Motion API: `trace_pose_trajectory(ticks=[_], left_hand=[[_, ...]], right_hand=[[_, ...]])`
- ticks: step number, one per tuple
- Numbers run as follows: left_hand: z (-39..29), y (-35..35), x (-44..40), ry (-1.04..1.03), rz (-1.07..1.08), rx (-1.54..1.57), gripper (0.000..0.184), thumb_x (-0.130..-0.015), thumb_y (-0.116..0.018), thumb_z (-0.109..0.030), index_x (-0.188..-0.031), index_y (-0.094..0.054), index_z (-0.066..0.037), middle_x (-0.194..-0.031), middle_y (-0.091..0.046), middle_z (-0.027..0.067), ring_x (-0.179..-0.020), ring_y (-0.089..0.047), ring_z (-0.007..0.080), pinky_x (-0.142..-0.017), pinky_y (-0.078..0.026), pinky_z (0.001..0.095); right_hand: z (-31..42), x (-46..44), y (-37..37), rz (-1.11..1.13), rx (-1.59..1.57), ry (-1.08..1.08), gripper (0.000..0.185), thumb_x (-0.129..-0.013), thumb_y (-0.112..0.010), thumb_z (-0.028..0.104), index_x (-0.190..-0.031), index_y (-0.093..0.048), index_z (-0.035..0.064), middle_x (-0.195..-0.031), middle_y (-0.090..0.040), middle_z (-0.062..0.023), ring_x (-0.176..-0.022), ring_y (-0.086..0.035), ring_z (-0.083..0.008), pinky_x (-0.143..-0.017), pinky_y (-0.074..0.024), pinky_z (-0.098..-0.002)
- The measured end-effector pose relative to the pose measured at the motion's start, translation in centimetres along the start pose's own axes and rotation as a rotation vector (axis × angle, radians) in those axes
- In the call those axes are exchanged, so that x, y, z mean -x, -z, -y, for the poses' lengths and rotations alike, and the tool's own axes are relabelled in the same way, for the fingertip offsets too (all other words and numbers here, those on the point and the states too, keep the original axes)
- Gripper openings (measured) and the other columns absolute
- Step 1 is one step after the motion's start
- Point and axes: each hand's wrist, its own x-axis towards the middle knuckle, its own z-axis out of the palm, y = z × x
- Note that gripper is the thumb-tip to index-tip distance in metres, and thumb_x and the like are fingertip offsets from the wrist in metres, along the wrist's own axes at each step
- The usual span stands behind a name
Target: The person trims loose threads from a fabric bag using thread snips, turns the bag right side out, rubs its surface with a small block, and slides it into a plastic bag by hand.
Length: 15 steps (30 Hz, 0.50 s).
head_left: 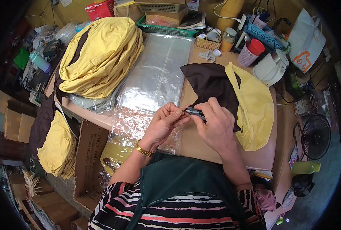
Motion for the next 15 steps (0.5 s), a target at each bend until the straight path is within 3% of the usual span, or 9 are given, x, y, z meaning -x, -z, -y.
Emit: trace_pose_trajectory(ticks=[5,10,12,15], left_hand=[[0.06,-0.34,0.43,-0.03,-0.028,-0.103,0.011,-0.097,-0.054,-0.011,-0.089,-0.053,-0.003,-0.11,-0.063,0.0123,-0.095,-0.063,0.0147,-0.093,-0.053,0.0319],[0.03,-0.19,0.49,-0.038,-0.019,-0.173,0.012,-0.098,-0.054,-0.012,-0.089,-0.052,-0.004,-0.104,-0.063,0.0084,-0.095,-0.063,0.014,-0.093,-0.053,0.0316],[-0.42,-0.79,0.51,-0.022,-0.043,-0.111,0.015,-0.099,-0.052,-0.012,-0.087,-0.049,-0.005,-0.107,-0.061,0.009,-0.109,-0.058,0.013,-0.091,-0.053,0.028],[-0.27,-0.72,0.46,-0.024,-0.043,-0.085,0.015,-0.099,-0.051,-0.012,-0.086,-0.049,-0.005,-0.105,-0.061,0.0079,-0.112,-0.058,0.0136,-0.091,-0.053,0.0278]], right_hand=[[0.23,-0.16,-0.31,0.011,-0.071,-0.025,0.026,-0.07,-0.076,0.007,-0.083,-0.054,0.0064,-0.078,-0.053,-0.0078,-0.064,-0.059,-0.0287,-0.055,-0.0444,-0.0376],[0.32,-0.02,-0.58,-0.03,-0.082,-0.043,0.028,-0.07,-0.076,0.009,-0.083,-0.052,0.0071,-0.077,-0.053,-0.0069,-0.062,-0.058,-0.0275,-0.056,-0.0447,-0.0369],[0.43,-0.17,-0.29,-0.044,-0.089,-0.043,0.028,-0.07,-0.076,0.01,-0.084,-0.051,0.0079,-0.077,-0.053,-0.0059,-0.06,-0.058,-0.0258,-0.058,-0.0452,-0.036],[0.54,-0.05,0.26,-0.022,-0.033,0.004,0.029,-0.069,-0.076,0.011,-0.084,-0.051,0.0083,-0.077,-0.053,-0.0058,-0.06,-0.058,-0.0244,-0.057,-0.0433,-0.0349]])
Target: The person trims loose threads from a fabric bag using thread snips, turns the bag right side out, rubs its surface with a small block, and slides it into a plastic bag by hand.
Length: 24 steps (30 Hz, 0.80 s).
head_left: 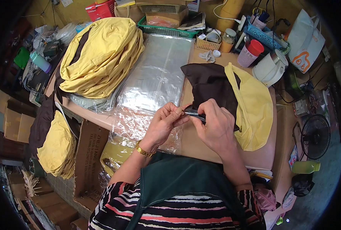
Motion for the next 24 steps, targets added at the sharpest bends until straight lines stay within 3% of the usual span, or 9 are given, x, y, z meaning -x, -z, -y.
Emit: trace_pose_trajectory(ticks=[7,9,12,15,19,22,24], left_hand=[[0.2,0.2,0.2,0.033,0.014,-0.045,0.014,-0.099,-0.051,-0.012,-0.087,-0.049,-0.005,-0.106,-0.06,0.0079,-0.116,-0.056,0.0147,-0.088,-0.053,0.0261],[-0.1,-0.6,0.5,-0.011,0.022,-0.055,0.013,-0.099,-0.053,-0.014,-0.089,-0.051,-0.006,-0.105,-0.062,0.0073,-0.095,-0.061,0.0112,-0.092,-0.052,0.0308],[0.0,-0.1,0.4,-0.004,0.035,-0.021,0.014,-0.1,-0.051,-0.013,-0.088,-0.05,-0.005,-0.103,-0.06,0.0065,-0.104,-0.06,0.0114,-0.089,-0.052,0.0263],[0.0,0.1,0.5,-0.017,0.041,-0.048,0.016,-0.1,-0.052,-0.016,-0.089,-0.05,-0.005,-0.105,-0.061,0.007,-0.1,-0.06,0.0107,-0.089,-0.052,0.0273],[0.6,0.5,0.4,0.036,0.046,-0.07,0.017,-0.099,-0.055,-0.019,-0.091,-0.05,-0.004,-0.106,-0.062,0.0079,-0.1,-0.061,0.0111,-0.088,-0.052,0.0267],[0.5,0.0,0.4,0.031,0.031,-0.006,0.015,-0.097,-0.058,-0.016,-0.095,-0.049,-0.004,-0.107,-0.063,0.0077,-0.097,-0.062,0.0107,-0.085,-0.052,0.0242],[0.2,-0.6,0.6,-0.115,0.03,-0.184,0.02,-0.094,-0.062,-0.012,-0.106,-0.049,-0.002,-0.102,-0.065,0.0062,-0.09,-0.063,0.0089,-0.082,-0.051,0.0216]], right_hand=[[0.5,0.0,-0.3,0.026,0.093,0.078,0.028,-0.069,-0.075,0.009,-0.082,-0.05,0.0087,-0.076,-0.052,-0.0049,-0.062,-0.058,-0.021,-0.057,-0.041,-0.0331],[0.4,0.1,-0.3,0.022,0.103,0.079,0.027,-0.069,-0.074,0.009,-0.081,-0.05,0.0087,-0.076,-0.052,-0.0047,-0.062,-0.058,-0.0212,-0.057,-0.0413,-0.0336],[0.4,-0.1,0.1,0.026,-0.002,0.043,0.025,-0.072,-0.074,0.011,-0.086,-0.053,0.0073,-0.079,-0.054,-0.0057,-0.064,-0.06,-0.0243,-0.059,-0.0441,-0.0341],[-0.1,-0.9,0.5,0.054,-0.316,-0.195,0.038,-0.074,-0.076,0.017,-0.108,-0.061,0.0058,-0.088,-0.057,-0.0085,-0.071,-0.06,-0.0277,-0.064,-0.0472,-0.0338],[-2.5,-1.2,-1.4,0.199,-0.438,-0.18,0.02,-0.074,-0.075,0.005,-0.089,-0.066,-0.0034,-0.078,-0.054,-0.008,-0.068,-0.056,-0.0183,-0.062,-0.0434,-0.0288],[-2.5,-1.5,-2.1,0.251,-0.49,-0.241,0.015,-0.076,-0.073,0.003,-0.087,-0.066,-0.0043,-0.074,-0.054,-0.0076,-0.067,-0.054,-0.0156,-0.062,-0.0414,-0.0279],[-3.2,-1.5,-3.0,0.23,-0.55,-0.248,0.013,-0.078,-0.072,0.004,-0.085,-0.064,-0.0042,-0.074,-0.054,-0.0075,-0.066,-0.051,-0.0145,-0.063,-0.0408,-0.028]])
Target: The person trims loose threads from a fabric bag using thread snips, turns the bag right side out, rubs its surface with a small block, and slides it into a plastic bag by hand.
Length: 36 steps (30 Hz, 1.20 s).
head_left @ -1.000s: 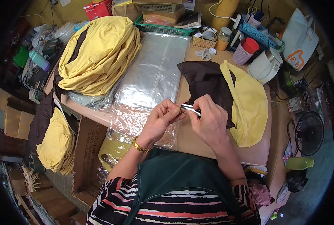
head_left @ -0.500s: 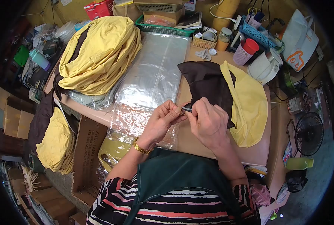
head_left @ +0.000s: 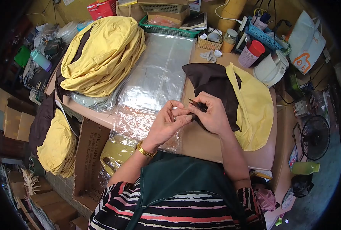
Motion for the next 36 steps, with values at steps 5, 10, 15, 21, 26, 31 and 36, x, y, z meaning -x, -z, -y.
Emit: trace_pose_trajectory(ticks=[5,10,15,21,26,31,36], left_hand=[[1.3,1.1,-0.8,0.05,-0.072,-0.217,0.022,-0.091,-0.066,-0.01,-0.106,-0.058,0.003,-0.092,-0.067,0.005,-0.08,-0.063,0.0069,-0.073,-0.052,0.0206],[1.5,0.7,-0.9,0.056,-0.084,-0.264,0.016,-0.092,-0.065,-0.012,-0.096,-0.065,0.004,-0.084,-0.067,0.0039,-0.075,-0.062,0.0062,-0.067,-0.052,0.021],[2.0,1.4,-0.9,0.036,-0.053,-0.037,0.017,-0.096,-0.059,-0.015,-0.093,-0.058,0.002,-0.08,-0.065,0.0053,-0.071,-0.061,0.0062,-0.067,-0.055,0.0229],[1.6,1.0,-0.7,0.085,-0.131,-0.036,0.019,-0.101,-0.05,-0.018,-0.095,-0.047,0.0,-0.079,-0.061,0.0057,-0.069,-0.062,0.0082,-0.065,-0.057,0.0239],[2.2,1.0,-0.7,0.023,-0.145,-0.091,0.019,-0.101,-0.049,-0.019,-0.096,-0.046,-0.001,-0.081,-0.061,0.006,-0.068,-0.062,0.0088,-0.063,-0.056,0.023],[2.1,0.8,-0.6,-0.004,-0.166,-0.204,0.02,-0.101,-0.049,-0.019,-0.096,-0.046,0.0,-0.081,-0.06,0.0049,-0.068,-0.061,0.0081,-0.063,-0.056,0.0231],[1.3,0.5,-0.2,0.001,-0.14,-0.162,0.019,-0.1,-0.052,-0.019,-0.097,-0.046,-0.001,-0.083,-0.058,0.0047,-0.074,-0.061,0.0091,-0.071,-0.057,0.0268]], right_hand=[[-0.8,-0.1,-0.6,-0.008,-0.07,-0.038,0.014,-0.08,-0.069,0.006,-0.08,-0.059,-0.004,-0.074,-0.054,-0.0074,-0.068,-0.051,-0.0142,-0.066,-0.041,-0.0285],[-0.7,0.0,-1.2,-0.012,-0.073,-0.015,0.014,-0.08,-0.07,0.007,-0.082,-0.061,-0.0033,-0.075,-0.053,-0.0075,-0.071,-0.052,-0.0142,-0.067,-0.0421,-0.0282],[2.1,0.9,-0.7,-0.233,-0.005,-0.005,0.019,-0.081,-0.071,0.014,-0.094,-0.065,0.0011,-0.09,-0.058,-0.0075,-0.073,-0.06,-0.0255,-0.066,-0.0474,-0.0352],[2.8,2.6,1.1,-0.114,0.391,0.074,0.023,-0.077,-0.073,0.013,-0.096,-0.061,0.006,-0.09,-0.054,-0.0077,-0.071,-0.062,-0.0291,-0.064,-0.0481,-0.0403],[4.1,2.8,0.7,-0.1,0.48,0.051,0.027,-0.076,-0.073,0.011,-0.095,-0.053,0.0077,-0.087,-0.053,-0.0078,-0.071,-0.063,-0.0294,-0.063,-0.0476,-0.0399],[4.5,2.7,0.3,-0.068,0.506,0.082,0.029,-0.075,-0.072,0.009,-0.092,-0.049,0.0065,-0.086,-0.053,-0.0087,-0.069,-0.062,-0.0298,-0.062,-0.0473,-0.0402],[3.2,2.4,0.0,-0.12,0.436,0.088,0.03,-0.075,-0.073,0.011,-0.091,-0.049,0.0061,-0.085,-0.053,-0.0094,-0.069,-0.061,-0.0311,-0.061,-0.0476,-0.0406]])
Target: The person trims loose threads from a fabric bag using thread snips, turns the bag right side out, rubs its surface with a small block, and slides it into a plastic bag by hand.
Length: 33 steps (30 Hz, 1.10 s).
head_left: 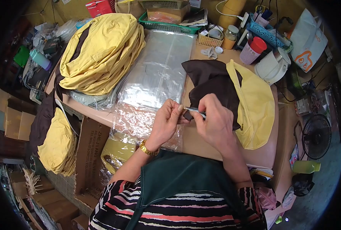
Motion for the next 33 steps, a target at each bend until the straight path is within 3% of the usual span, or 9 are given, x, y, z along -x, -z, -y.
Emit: trace_pose_trajectory(ticks=[2,8,10,14,19,23,25,29,33], left_hand=[[0.4,0.4,-0.5,0.011,0.009,-0.017,0.019,-0.097,-0.056,-0.016,-0.102,-0.048,0.001,-0.083,-0.059,0.0039,-0.074,-0.06,0.0087,-0.071,-0.056,0.0257],[4.4,3.6,-0.7,0.008,0.0,-0.435,0.039,-0.084,-0.07,-0.003,-0.118,-0.052,0.006,-0.076,-0.059,0.0017,-0.069,-0.054,0.0048,-0.065,-0.047,0.0215],[4.5,4.3,-0.2,0.123,0.115,-0.68,0.036,-0.083,-0.07,-0.003,-0.116,-0.056,0.005,-0.075,-0.062,0.0021,-0.069,-0.057,0.006,-0.066,-0.048,0.0213],[3.6,5.1,0.7,0.401,0.196,-0.557,0.014,-0.086,-0.069,-0.01,-0.091,-0.067,0.003,-0.062,-0.064,0.0037,-0.055,-0.061,0.0097,-0.053,-0.047,0.0271],[2.4,6.2,-0.6,0.161,0.014,-0.804,0.04,-0.089,-0.064,-0.036,-0.089,-0.068,0.004,-0.062,-0.063,0.0106,-0.062,-0.064,0.016,-0.06,-0.05,0.0335],[5.4,2.0,-3.2,-0.093,-0.16,-0.674,0.034,-0.091,-0.064,-0.03,-0.091,-0.066,0.004,-0.067,-0.064,0.009,-0.065,-0.062,0.0142,-0.06,-0.049,0.0299],[5.6,0.7,-3.9,-0.167,0.098,-1.089,0.037,-0.088,-0.065,-0.033,-0.091,-0.066,0.005,-0.074,-0.065,0.0214,-0.074,-0.065,0.0357,-0.069,-0.049,0.0413],[3.3,1.0,-3.4,0.038,0.166,-0.881,0.031,-0.088,-0.066,-0.028,-0.093,-0.066,0.002,-0.076,-0.063,0.023,-0.075,-0.062,0.0399,-0.068,-0.048,0.0424],[3.9,0.6,-2.7,-0.073,0.123,-0.754,0.025,-0.086,-0.068,-0.023,-0.091,-0.066,0.002,-0.072,-0.062,0.0216,-0.067,-0.061,0.0375,-0.062,-0.047,0.0401]], right_hand=[[-1.6,-0.8,-1.2,-0.088,-0.147,-0.098,0.035,-0.076,-0.075,0.016,-0.1,-0.051,0.0063,-0.089,-0.056,-0.0111,-0.079,-0.062,-0.0325,-0.066,-0.0495,-0.041],[-15.9,0.9,-8.2,-0.1,0.224,-0.304,0.041,-0.088,-0.063,0.035,-0.115,-0.047,0.0083,-0.108,-0.061,-0.0201,-0.095,-0.062,-0.0392,-0.076,-0.0494,-0.0487],[-17.3,0.4,-7.2,-0.051,0.267,-0.385,0.039,-0.09,-0.062,0.033,-0.116,-0.045,0.0084,-0.103,-0.063,-0.022,-0.092,-0.063,-0.0406,-0.076,-0.0495,-0.0488],[-18.1,0.0,-6.7,-0.006,0.297,-0.382,0.037,-0.092,-0.06,0.032,-0.116,-0.046,0.0078,-0.1,-0.065,-0.0224,-0.09,-0.063,-0.0417,-0.076,-0.0493,-0.049],[-18.1,0.2,-7.0,-0.067,0.294,-0.341,0.035,-0.093,-0.059,0.031,-0.115,-0.046,0.0072,-0.101,-0.066,-0.021,-0.091,-0.064,-0.0402,-0.074,-0.0492,-0.0491],[-17.8,0.6,-7.2,-0.08,0.266,-0.359,0.033,-0.093,-0.059,0.031,-0.114,-0.047,0.008,-0.099,-0.067,-0.0195,-0.089,-0.064,-0.0393,-0.074,-0.0493,-0.0486],[-18.0,0.9,-6.9,-0.108,0.207,-0.319,0.03,-0.093,-0.058,0.03,-0.113,-0.048,0.0097,-0.094,-0.067,-0.0184,-0.086,-0.065,-0.0394,-0.072,-0.049,-0.0481],[-17.5,1.3,-6.0,-0.125,0.182,-0.351,0.032,-0.093,-0.06,0.028,-0.116,-0.05,0.0081,-0.09,-0.067,-0.0178,-0.081,-0.065,-0.0381,-0.07,-0.0497,-0.0436],[-11.5,0.1,-5.9,0.112,-0.49,-0.217,0.028,-0.091,-0.062,0.02,-0.113,-0.058,0.0034,-0.08,-0.064,-0.0142,-0.072,-0.062,-0.0196,-0.068,-0.0477,-0.0327]])
